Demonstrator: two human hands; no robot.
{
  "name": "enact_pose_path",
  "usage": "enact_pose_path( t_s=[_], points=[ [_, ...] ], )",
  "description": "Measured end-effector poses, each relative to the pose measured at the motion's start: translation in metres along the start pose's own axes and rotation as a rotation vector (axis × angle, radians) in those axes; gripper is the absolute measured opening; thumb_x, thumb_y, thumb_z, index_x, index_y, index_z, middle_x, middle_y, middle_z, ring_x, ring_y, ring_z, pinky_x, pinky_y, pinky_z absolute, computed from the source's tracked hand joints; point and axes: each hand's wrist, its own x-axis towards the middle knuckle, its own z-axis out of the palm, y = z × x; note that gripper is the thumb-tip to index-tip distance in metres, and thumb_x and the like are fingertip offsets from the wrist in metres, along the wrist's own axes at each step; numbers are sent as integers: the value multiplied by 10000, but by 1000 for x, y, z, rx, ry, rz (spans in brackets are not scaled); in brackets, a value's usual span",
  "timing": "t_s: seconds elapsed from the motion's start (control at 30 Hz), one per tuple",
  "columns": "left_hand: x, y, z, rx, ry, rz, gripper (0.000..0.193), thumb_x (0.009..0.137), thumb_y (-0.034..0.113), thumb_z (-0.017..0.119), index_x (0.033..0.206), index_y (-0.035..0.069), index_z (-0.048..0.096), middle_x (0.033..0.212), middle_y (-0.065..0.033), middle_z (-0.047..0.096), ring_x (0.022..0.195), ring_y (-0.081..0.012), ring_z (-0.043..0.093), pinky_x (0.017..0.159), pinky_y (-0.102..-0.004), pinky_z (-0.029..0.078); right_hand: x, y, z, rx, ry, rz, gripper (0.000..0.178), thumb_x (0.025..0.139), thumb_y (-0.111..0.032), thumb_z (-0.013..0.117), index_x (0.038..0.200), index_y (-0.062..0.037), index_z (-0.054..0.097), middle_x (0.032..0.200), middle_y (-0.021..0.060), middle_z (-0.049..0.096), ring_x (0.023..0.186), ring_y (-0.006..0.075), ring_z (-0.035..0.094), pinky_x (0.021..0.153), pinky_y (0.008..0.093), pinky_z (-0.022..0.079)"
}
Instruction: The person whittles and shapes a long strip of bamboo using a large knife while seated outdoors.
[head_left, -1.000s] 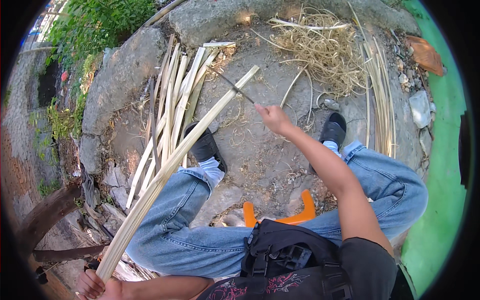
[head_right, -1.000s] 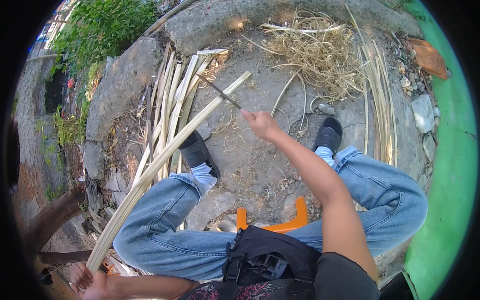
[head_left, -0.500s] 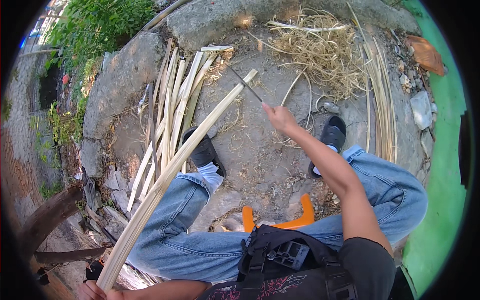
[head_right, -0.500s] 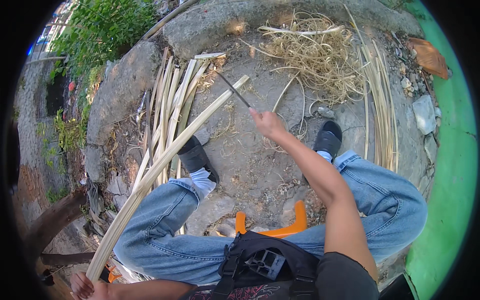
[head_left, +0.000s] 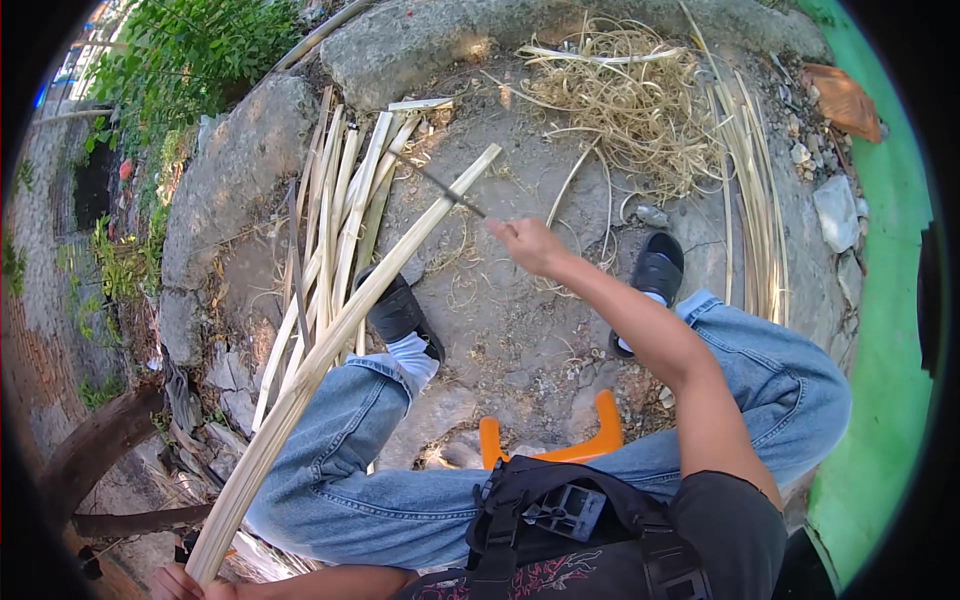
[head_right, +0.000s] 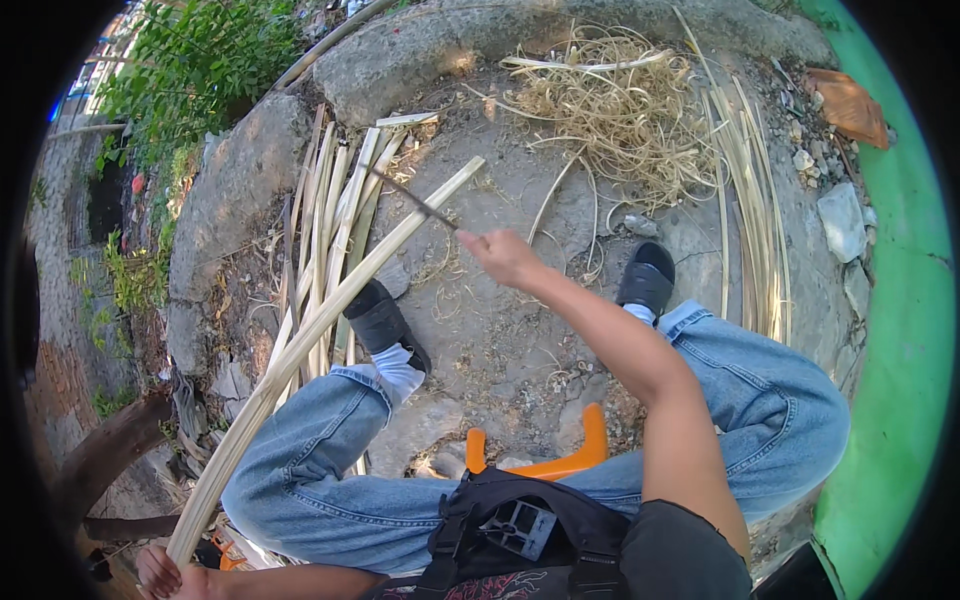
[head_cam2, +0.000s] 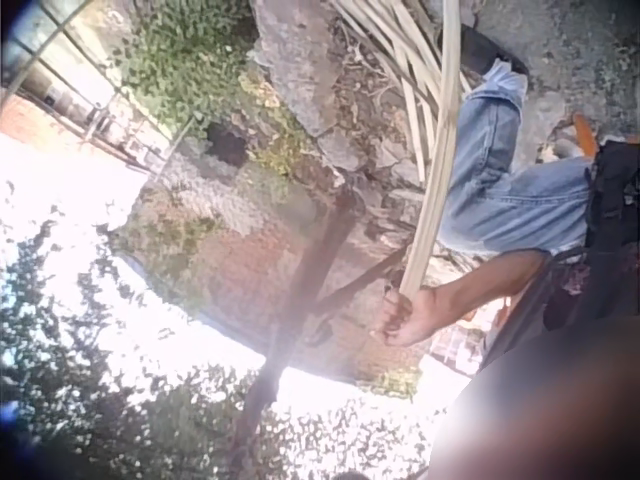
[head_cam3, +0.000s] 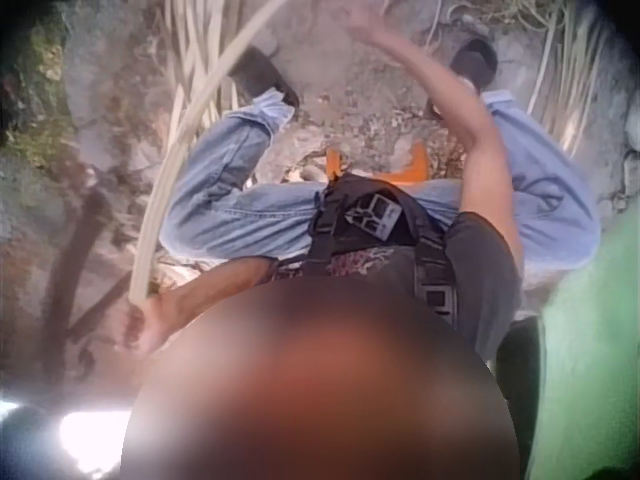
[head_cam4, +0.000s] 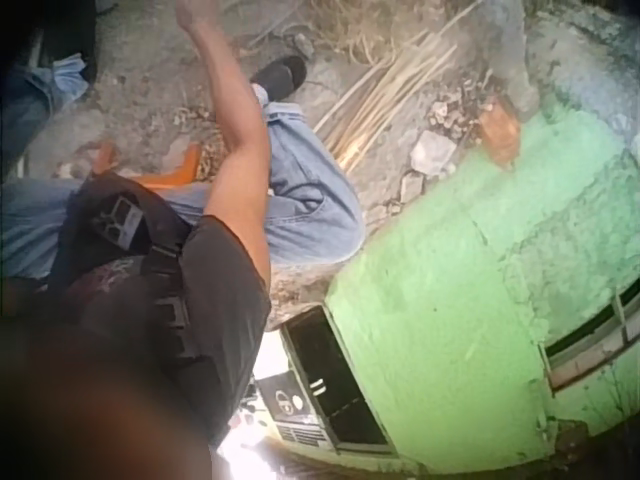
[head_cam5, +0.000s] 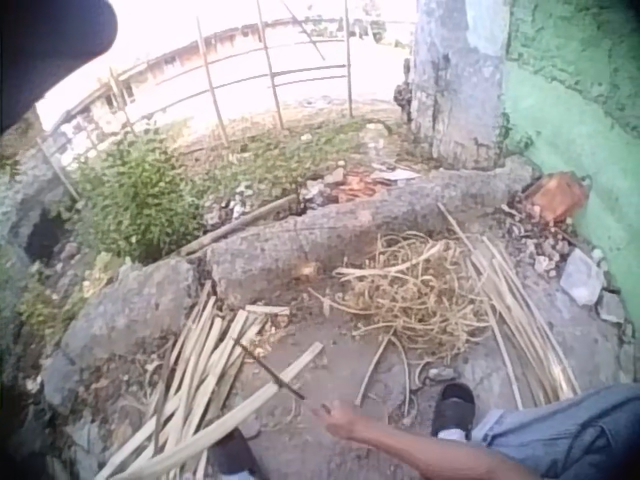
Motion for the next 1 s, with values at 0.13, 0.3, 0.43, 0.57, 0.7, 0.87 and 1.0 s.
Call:
enact_pose_path(
  t_s=[0.13,0.3,0.43,0.57,0.7,0.87,1.0],
  points=[
    [8,-4,-9,269,-66,139,370,892,323,431,589,111,438,546,-14,415,446,-144,372,398,-291,290,-1,20,4,44,67,66,706,882,-604,387,621,27,568,551,200,526,537,309,519,554,433,404],
    [-11,-9,18,-36,-89,27,399,918,371,392,611,119,423,556,-1,382,465,-127,323,407,-283,251,30,83,-18,-46,268,321,694,894,-577,405,596,37,530,516,174,490,515,250,481,531,412,382],
    [-7,-6,18,-52,-31,113,409,936,374,384,597,146,373,546,26,300,468,-108,278,418,-271,213,-1,40,-7,-14,84,240,758,870,-626,381,655,73,578,633,254,564,689,362,584,658,443,442],
    [2,-2,6,-410,-481,-14,400,937,338,395,583,161,338,537,60,229,463,-86,230,432,-259,184,10,76,-22,17,234,382,818,857,-654,357,743,113,617,750,329,601,853,463,607,777,460,462],
    [-2,0,2,-478,-428,-18,479,938,472,389,575,164,333,520,74,238,428,-61,228,386,-238,190,8,64,-26,-20,236,440,814,854,-679,343,653,72,587,638,242,582,692,349,622,692,440,449],
    [-9,6,-1,-650,-699,-190,333,842,134,443,569,172,254,528,40,240,460,-81,208,496,-265,192,-19,-10,-14,-4,131,195,794,868,-658,344,606,65,542,557,193,537,591,312,564,614,414,431],
    [-14,-2,-4,-615,-586,-91,284,829,199,426,621,146,240,585,9,225,508,-104,221,483,-264,201,-51,-73,-6,44,40,20,796,857,-660,366,561,56,548,609,253,570,611,378,577,618,466,429]
  ],
)
